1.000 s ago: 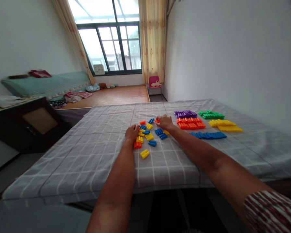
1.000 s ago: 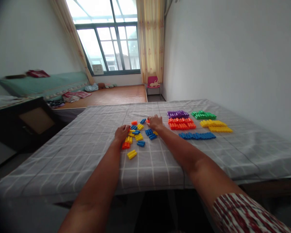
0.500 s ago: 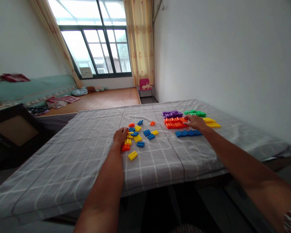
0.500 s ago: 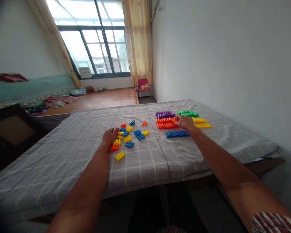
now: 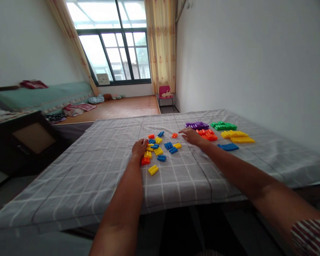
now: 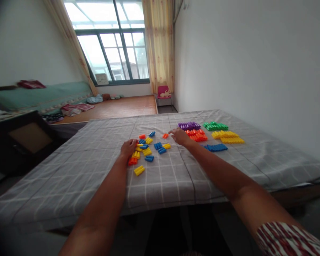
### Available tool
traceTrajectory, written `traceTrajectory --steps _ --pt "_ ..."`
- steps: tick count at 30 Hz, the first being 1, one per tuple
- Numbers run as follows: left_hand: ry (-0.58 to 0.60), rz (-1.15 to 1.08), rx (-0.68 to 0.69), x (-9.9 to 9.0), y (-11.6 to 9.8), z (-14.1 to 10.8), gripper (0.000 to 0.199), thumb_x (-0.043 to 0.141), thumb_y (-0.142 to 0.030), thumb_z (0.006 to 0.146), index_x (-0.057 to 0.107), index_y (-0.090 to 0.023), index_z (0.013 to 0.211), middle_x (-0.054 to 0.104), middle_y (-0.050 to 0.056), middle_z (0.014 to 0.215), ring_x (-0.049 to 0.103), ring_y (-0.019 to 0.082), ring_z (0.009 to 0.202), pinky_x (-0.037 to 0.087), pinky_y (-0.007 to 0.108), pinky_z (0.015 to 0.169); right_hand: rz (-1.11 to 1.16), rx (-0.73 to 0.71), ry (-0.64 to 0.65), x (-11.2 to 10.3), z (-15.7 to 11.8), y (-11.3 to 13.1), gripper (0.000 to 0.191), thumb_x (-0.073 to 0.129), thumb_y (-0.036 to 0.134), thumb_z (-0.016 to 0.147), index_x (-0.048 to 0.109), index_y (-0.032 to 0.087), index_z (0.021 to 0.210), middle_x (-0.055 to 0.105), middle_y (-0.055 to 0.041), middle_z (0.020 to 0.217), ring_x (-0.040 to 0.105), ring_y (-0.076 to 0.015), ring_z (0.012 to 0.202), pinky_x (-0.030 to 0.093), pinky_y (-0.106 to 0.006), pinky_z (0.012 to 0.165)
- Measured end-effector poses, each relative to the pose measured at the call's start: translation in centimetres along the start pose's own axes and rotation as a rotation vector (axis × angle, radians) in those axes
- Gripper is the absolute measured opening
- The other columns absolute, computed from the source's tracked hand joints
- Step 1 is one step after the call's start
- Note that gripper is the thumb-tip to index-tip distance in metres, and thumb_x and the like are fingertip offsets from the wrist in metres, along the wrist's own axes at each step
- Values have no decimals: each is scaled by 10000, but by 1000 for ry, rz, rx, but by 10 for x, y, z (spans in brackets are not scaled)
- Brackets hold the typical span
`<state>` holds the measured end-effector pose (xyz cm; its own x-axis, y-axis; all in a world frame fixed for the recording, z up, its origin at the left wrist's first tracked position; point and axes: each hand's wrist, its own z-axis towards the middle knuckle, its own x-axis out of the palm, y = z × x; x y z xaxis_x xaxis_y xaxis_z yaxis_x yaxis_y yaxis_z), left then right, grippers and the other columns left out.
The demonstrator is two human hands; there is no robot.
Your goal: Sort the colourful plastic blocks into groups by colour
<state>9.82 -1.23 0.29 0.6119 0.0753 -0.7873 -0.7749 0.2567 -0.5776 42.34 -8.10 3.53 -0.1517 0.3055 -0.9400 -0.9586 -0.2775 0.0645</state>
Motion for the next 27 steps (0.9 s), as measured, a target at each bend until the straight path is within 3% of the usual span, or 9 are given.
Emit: traceTrajectory --steps 5,7,10,16,20,24,27 --pt "0 0 -9 1 2 0 418 358 -383 930 721 -212 1047 733 61 1034 640 171 914 404 237 689 -137 13 152 27 36 32 366 461 150 906 628 240 1219 606 -68 1305 520 -259 1152 466 -370 877" --pt "0 4 -12 0 1 0 419 358 -383 930 722 -214 1049 732 63 1038 640 174 916 407 238 688 -192 30 195 27 40 36 305 464 203 920 658 237 1152 635 -97 1241 526 -276 1134 470 -382 851" --pt "4 6 1 -1 0 -1 423 354 -387 932 722 -215 1045 733 61 1034 640 178 908 404 242 680 -248 64 157 16 35 34 254 547 271 886 666 195 1096 647 -145 1159 533 -288 1122 456 -392 865" --pt "13 -6 -21 -2 -3 -2 406 366 -387 929 721 -223 1038 738 43 1021 636 172 910 401 231 682 -32 318 92 -31 10 -13 353 647 429 812 645 191 1074 691 -73 1046 627 -176 892 447 -248 737" --pt "22 7 -21 -2 -3 -1 416 366 -398 925 725 -220 1037 737 49 1022 634 177 890 403 232 681 0 502 128 -54 -17 -49 429 607 534 795 671 173 1019 715 -67 933 633 -174 791 416 -235 622" --pt "18 7 -6 -2 -2 -1 420 366 -394 926 722 -212 1054 735 51 1025 633 173 907 405 231 695 -98 521 207 -56 -36 -56 440 597 548 784 674 185 1020 716 -80 973 640 -192 839 413 -242 637" --pt "-2 0 -4 -2 -2 -2 416 366 -378 929 722 -203 1050 733 56 1034 635 175 933 411 238 709 -164 537 256 -55 -34 -50 467 576 592 786 677 198 1016 713 -91 997 644 -208 876 426 -258 667"
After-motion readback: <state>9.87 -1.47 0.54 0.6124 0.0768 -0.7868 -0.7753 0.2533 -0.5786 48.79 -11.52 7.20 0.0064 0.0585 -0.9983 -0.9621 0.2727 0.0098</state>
